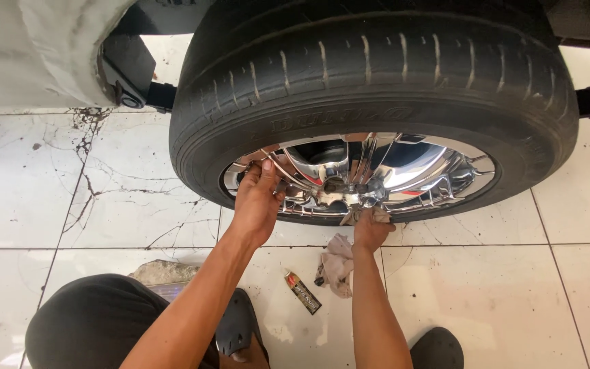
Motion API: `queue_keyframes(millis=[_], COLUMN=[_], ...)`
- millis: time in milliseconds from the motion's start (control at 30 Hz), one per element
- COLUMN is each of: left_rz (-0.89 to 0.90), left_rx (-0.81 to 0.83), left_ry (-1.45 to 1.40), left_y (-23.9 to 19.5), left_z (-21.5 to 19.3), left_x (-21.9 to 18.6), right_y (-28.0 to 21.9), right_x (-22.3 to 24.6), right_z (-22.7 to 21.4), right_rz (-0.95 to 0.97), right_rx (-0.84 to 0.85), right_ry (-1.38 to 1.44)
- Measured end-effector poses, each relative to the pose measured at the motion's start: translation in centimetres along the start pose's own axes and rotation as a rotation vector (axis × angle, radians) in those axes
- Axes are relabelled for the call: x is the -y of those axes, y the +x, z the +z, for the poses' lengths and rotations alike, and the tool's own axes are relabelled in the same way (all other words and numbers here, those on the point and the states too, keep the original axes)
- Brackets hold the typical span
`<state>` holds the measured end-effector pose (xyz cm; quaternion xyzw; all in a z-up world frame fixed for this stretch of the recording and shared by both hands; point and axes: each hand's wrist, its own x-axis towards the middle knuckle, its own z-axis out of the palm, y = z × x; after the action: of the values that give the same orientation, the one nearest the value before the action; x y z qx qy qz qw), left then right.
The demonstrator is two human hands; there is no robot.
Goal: The person kneels beside a car and wipes the chrome wheel rim with a cloth. They repeatedly rub the rim surface and wipe the cloth, continuing the same motion around the wheel.
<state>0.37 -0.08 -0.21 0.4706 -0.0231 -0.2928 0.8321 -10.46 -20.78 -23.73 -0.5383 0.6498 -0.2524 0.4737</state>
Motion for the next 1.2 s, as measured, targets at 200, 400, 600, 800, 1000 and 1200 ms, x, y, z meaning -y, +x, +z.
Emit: queue_keyframes(millis=[200, 400, 600, 800, 1000, 1200], left_rz=[0.002, 0.023, 0.012, -0.005, 0.02, 0.04], left_rx=[-0.013, 0.03, 0.022, 0.0, 0.016, 0.005], left_ry=[0.003, 0.019, 0.03, 0.014, 0.025, 0.042], left_y=[-0.2, -0.2, -0.2, -0.2, 0.7, 0.3], left_z=[-0.3, 0.2, 0.3, 0.2, -0.8, -0.6], left_x=[0.1, -0.2, -0.1, -0.3, 0.8, 0.4], right_y=[-0.7, 0.1, -0.3, -0.8, 1.4, -0.3], right_x=[0.3, -0.1, 0.7, 0.7, -6.6, -7.1], right_z=[-0.1, 0.2, 0.0, -0.4, -1.8, -2.3], right_rz=[0.025, 0.028, 0.057, 0.095, 0.094, -0.086], right_rx=[0.02, 0.02, 0.026, 0.056, 0.352, 0.278], right_ry=[0.02, 0.009, 0.083, 0.123, 0.563, 0.579])
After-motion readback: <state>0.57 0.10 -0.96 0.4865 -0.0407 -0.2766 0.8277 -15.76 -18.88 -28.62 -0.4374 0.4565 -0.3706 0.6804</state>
